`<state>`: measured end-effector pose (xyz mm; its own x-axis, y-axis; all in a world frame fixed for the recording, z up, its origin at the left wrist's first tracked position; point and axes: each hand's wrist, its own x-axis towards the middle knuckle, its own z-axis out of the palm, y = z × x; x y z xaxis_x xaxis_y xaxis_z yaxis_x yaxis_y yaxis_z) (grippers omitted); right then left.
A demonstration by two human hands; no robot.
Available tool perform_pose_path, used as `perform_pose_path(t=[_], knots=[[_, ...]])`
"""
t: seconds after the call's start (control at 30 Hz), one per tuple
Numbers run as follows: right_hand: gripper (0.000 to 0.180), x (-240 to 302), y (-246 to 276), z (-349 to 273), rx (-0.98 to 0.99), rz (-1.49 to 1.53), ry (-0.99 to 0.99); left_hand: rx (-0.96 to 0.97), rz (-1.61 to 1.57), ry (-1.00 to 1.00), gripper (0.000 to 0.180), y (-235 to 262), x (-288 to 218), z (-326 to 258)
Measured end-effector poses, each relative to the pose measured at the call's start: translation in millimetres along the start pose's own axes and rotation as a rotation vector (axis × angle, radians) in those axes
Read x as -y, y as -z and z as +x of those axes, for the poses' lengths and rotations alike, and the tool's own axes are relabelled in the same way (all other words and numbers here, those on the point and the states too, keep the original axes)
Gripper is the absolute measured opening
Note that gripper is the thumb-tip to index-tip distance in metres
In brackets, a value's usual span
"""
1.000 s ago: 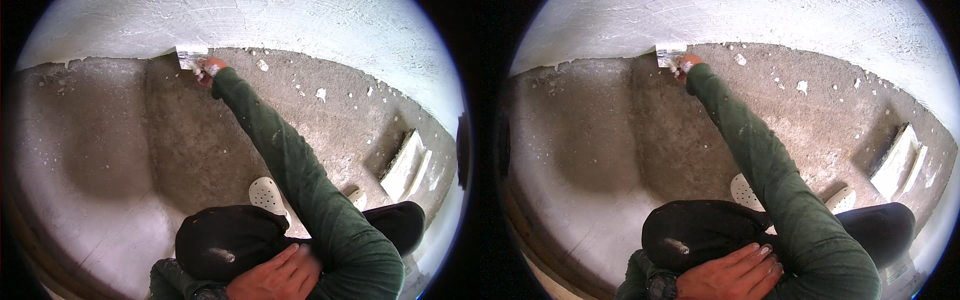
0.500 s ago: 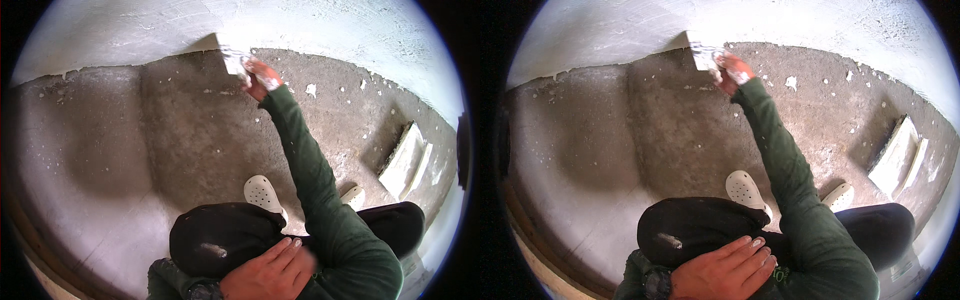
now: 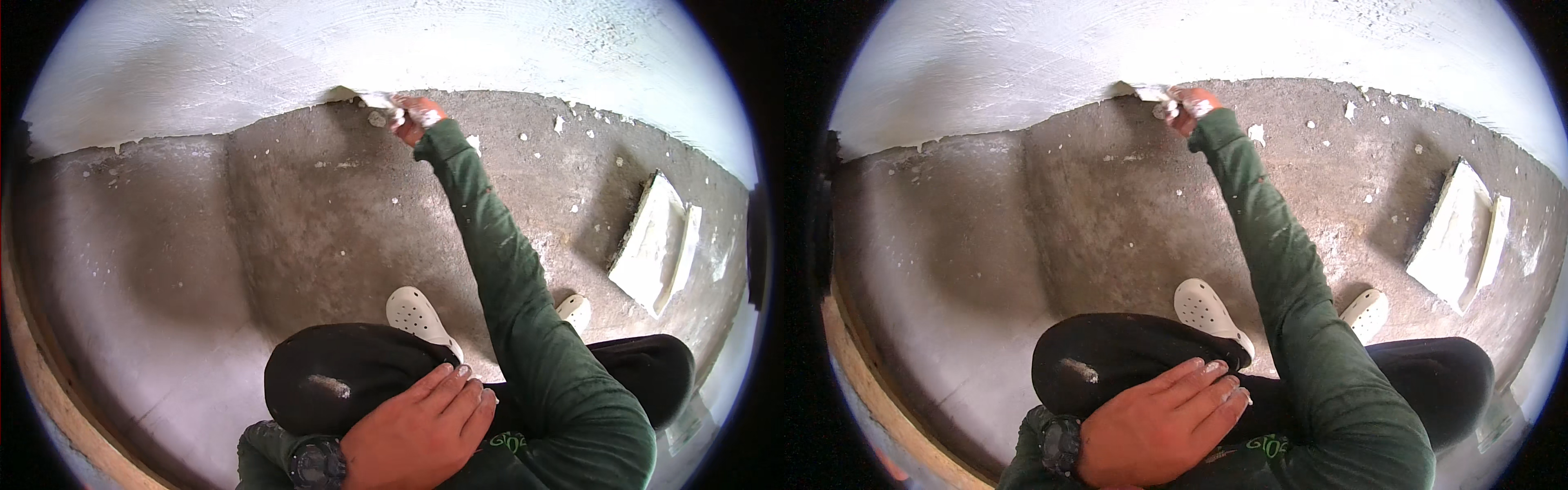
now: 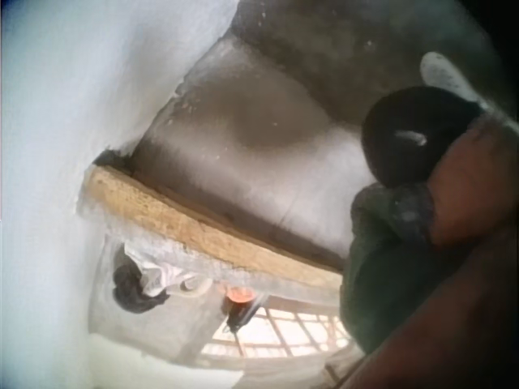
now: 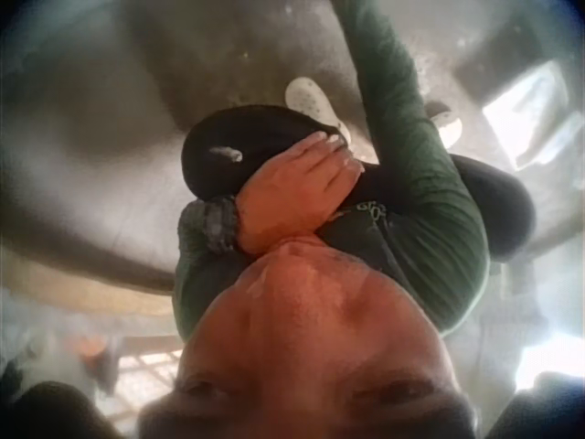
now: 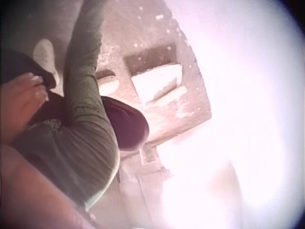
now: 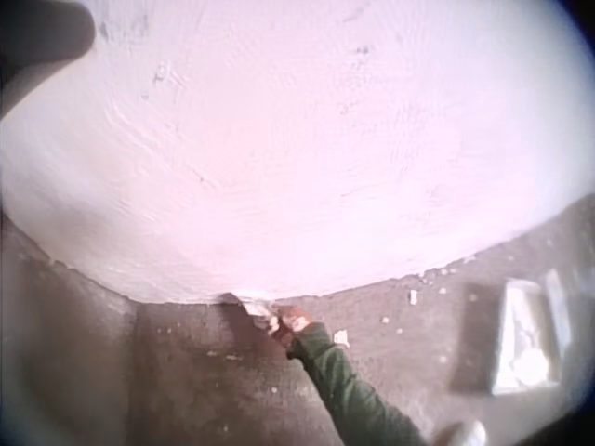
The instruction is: The person scoops white plaster from a tray using a trowel and applies it to the lower section of a wall. They repeatedly smooth the material along the base of the wall, working in small sections and refilling the trowel as needed.
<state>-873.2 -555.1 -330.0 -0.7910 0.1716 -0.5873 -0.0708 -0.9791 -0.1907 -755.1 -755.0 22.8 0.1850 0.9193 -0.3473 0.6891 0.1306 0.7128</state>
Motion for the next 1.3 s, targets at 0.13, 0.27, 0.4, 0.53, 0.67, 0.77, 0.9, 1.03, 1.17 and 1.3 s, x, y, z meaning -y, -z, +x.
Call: perform_pose_path(t=[0.13, 0.27, 0.4, 0.53, 0.67, 0.77, 0.9, 1.03, 1.17, 1.3], knots=[[0.019, 45, 22, -47, 0.1, 0.004, 0.149, 0.024, 0.061, -0.013, 0.041, -6, -5, 6], [0.019, 85, 35, -120, 0.144, -0.027, 0.248, 0.032, 0.1, -0.046, 0.032, -16, -6, 9], [0.024, 117, 47, -175, 0.119, -0.448, 0.349, 0.043, 0.103, -0.059, 0.033, -6, -21, 23], [0.046, 176, 46, -199, 0.115, -1.641, 0.216, 0.047, 0.122, -0.113, 0.033, -7, -30, 31], [0.05, 207, 18, -244, -0.252, -2.536, 0.387, 0.103, 0.163, -0.148, 0.035, -21, -30, 30], [0.044, 247, 48, -302, -0.271, -2.785, 0.419, 0.107, 0.158, -0.124, 0.038, -30, -29, 37], [0.024, 277, 93, -367, -0.232, -2.88, 0.535, 0.099, 0.178, -0.097, 0.044, -29, -28, 46], [0.017, 276, 176, -375, -0.304, -2.668, 1.096, 0.067, 0.194, -0.043, 0.043, -22, -47, 51], [0.023, 257, 253, -408, -0.25, -2.899, 1.121, 0.092, 0.213, -0.01, 0.039, -39, -51, 63], [0.024, 236, 283, -437, -0.167, -2.904, 1.033, 0.097, 0.245, 0.02, 0.038, -43, -51, 68]])
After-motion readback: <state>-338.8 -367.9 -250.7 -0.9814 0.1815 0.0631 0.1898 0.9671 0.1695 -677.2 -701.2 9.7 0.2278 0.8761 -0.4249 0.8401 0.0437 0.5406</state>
